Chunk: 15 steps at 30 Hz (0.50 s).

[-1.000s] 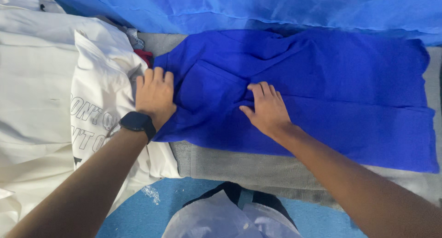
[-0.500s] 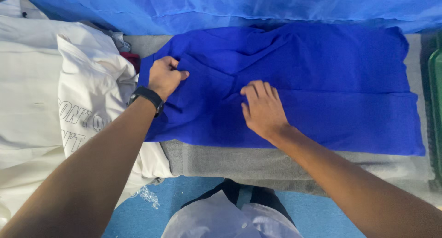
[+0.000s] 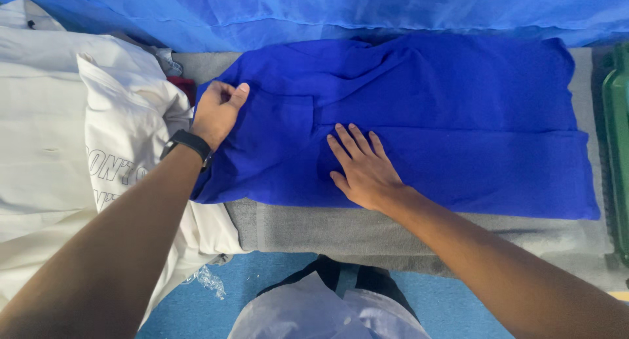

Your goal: The person folds a blue polo shirt on a gray surface, smoothing and aligning it before folding it into a compact rectangle. The folded shirt is then placed into a green plastic basket. The person then picks up a white t-shirt and begins to unfold it.

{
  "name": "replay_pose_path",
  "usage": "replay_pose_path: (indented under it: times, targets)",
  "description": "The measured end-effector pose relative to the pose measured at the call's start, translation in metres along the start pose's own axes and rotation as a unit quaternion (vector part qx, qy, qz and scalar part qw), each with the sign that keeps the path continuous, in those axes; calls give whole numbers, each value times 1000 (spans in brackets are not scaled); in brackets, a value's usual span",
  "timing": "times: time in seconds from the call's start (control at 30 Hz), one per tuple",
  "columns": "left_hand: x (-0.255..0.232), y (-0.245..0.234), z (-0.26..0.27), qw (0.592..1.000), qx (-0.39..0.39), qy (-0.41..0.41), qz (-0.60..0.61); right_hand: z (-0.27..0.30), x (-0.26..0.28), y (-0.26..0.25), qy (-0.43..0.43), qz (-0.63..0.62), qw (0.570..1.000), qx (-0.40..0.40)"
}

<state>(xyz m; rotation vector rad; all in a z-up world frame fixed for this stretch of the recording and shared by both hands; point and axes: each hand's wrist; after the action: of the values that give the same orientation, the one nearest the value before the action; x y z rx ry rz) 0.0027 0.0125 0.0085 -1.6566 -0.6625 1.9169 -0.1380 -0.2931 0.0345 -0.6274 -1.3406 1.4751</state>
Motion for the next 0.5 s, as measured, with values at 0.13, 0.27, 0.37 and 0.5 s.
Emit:
replay_pose_path:
  times: [0.13, 0.27, 0.37, 0.5]
  targets:
    - [-9, -30, 8, 981, 175, -29, -73, -5, 8, -7, 30, -16, 999, 39]
    - [-25, -40, 18, 922, 271, 47, -273, -6, 13, -11, 43, -14, 997, 55]
    - [-32, -43, 32, 919, 193, 73, -336, -7, 13, -11, 40, -6, 998, 54]
    - [-36, -32, 68, 946, 11, 151, -287, -7, 16, -10, 48, -33, 998, 35]
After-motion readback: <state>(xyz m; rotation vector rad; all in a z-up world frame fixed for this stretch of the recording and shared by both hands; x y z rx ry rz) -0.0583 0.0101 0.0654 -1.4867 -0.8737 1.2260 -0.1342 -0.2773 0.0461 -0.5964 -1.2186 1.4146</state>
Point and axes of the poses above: each hand's wrist, its own z-axis away from the middle knuckle, its own y-axis out of the palm, x = y × z, and after that the axes turned 7 degrees about -z, right-handed
